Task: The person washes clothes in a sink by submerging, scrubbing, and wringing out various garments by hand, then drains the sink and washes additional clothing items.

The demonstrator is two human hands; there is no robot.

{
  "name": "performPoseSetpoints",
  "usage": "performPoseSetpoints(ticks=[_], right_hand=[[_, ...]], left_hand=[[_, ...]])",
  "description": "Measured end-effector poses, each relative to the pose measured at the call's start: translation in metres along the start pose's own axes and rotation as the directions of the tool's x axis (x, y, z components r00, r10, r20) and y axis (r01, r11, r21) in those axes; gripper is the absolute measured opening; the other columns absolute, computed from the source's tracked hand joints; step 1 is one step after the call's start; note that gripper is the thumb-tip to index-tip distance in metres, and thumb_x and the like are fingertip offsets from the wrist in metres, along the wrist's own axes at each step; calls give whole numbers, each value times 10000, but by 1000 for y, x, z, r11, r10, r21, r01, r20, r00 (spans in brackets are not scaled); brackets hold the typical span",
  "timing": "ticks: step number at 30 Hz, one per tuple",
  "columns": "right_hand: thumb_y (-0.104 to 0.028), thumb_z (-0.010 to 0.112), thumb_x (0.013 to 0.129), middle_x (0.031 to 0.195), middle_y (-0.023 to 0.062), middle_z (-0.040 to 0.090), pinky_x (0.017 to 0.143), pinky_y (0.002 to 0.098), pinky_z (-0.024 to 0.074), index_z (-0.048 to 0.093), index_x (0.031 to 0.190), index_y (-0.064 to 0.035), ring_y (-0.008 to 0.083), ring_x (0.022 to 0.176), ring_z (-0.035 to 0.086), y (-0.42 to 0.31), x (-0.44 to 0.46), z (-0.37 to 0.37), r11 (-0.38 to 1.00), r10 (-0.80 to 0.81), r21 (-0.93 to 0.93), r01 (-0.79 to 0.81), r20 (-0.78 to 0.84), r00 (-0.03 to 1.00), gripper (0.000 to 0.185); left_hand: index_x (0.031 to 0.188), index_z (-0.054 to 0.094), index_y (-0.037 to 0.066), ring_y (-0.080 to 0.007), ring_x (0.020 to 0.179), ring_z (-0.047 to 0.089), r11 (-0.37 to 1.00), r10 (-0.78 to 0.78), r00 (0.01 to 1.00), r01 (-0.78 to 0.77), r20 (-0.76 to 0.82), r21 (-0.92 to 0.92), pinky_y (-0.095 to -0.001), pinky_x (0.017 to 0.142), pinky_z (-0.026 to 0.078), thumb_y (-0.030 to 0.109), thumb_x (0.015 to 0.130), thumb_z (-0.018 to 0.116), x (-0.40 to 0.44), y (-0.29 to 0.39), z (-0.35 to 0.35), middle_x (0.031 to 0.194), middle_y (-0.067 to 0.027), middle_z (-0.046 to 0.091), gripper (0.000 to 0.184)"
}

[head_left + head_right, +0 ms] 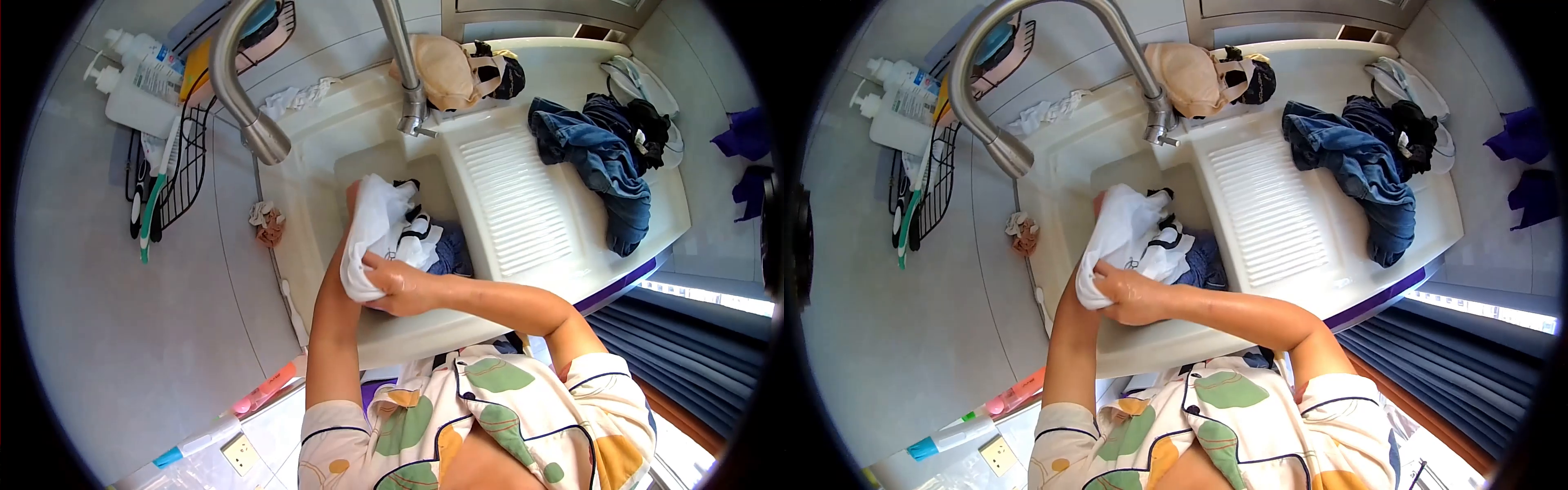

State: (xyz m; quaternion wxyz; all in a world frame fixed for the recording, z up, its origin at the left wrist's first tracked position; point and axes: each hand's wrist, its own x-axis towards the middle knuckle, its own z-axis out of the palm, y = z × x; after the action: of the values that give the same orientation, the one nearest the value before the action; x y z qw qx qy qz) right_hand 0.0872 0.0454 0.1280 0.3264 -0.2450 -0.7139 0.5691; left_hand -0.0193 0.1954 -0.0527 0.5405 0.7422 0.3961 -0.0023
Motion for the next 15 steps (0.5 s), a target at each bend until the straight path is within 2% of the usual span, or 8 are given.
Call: performPoseSetpoints(ticks=[1,3,4,5,7,10,13,15], right_hand=[[-67,536,684,1024,181,391,776,375,377,457,891,-11,370,907,435,-2,-1,2,1000,-13,3,13,-4,1000,228],[-83,537,685,1019,178,393,753,389,386,453,869,-2,374,875,451,2,6,2,999,-8,-50,7,-29,1000,219],[-99,538,686,1014,176,395,730,403,395,449,848,8,379,843,467,5,11,5,995,3,-101,-7,-45,999,214],[-121,549,674,1017,178,406,683,420,407,447,821,16,382,787,491,7,18,8,958,154,-241,-158,-33,987,225],[-123,551,668,1008,180,414,670,423,409,449,821,15,383,769,497,12,22,18,945,165,-283,-165,-22,986,230],[-128,555,651,977,183,435,645,432,409,451,836,6,375,743,508,1,16,27,932,177,-326,-160,23,984,251],[-119,548,654,971,183,437,650,434,407,448,854,-2,380,741,505,-16,7,32,972,101,-225,-74,112,989,252],[-75,539,672,1021,200,417,669,419,408,447,890,5,399,757,490,-33,-2,29,999,-10,-41,19,199,980,250]], left_hand=[[1059,477,42,-143,920,495,991,-11,998,3,58,137,-301,843,374,162,741,543,4,-4,-3,1015,-48,528,346],[1060,476,40,-146,923,494,963,-35,993,4,-113,-268,-303,845,373,164,744,537,-6,-2,8,1017,-50,527,345],[1061,475,38,-148,924,493,867,-63,980,-39,-188,-497,-303,846,372,164,745,534,-16,5,16,1018,-52,527,345],[1061,474,37,-150,925,492,754,-90,968,-88,-235,-651,-304,847,371,165,747,531,-21,15,21,1018,-53,526,344],[1062,472,34,-153,928,491,559,-127,946,-181,-299,-809,-306,849,370,166,750,525,-34,28,30,1020,-55,525,343],[1064,469,30,-158,932,489,487,-136,939,-215,-316,-847,-308,852,368,168,755,516,-48,38,33,1022,-59,524,342],[1065,467,26,-163,936,487,500,-128,942,-210,-311,-840,-310,854,366,170,759,507,-54,41,34,1024,-62,523,341],[1066,465,23,-166,939,486,510,-129,943,-201,-305,-837,-312,856,365,171,762,501,-53,43,32,1025,-65,522,340]])
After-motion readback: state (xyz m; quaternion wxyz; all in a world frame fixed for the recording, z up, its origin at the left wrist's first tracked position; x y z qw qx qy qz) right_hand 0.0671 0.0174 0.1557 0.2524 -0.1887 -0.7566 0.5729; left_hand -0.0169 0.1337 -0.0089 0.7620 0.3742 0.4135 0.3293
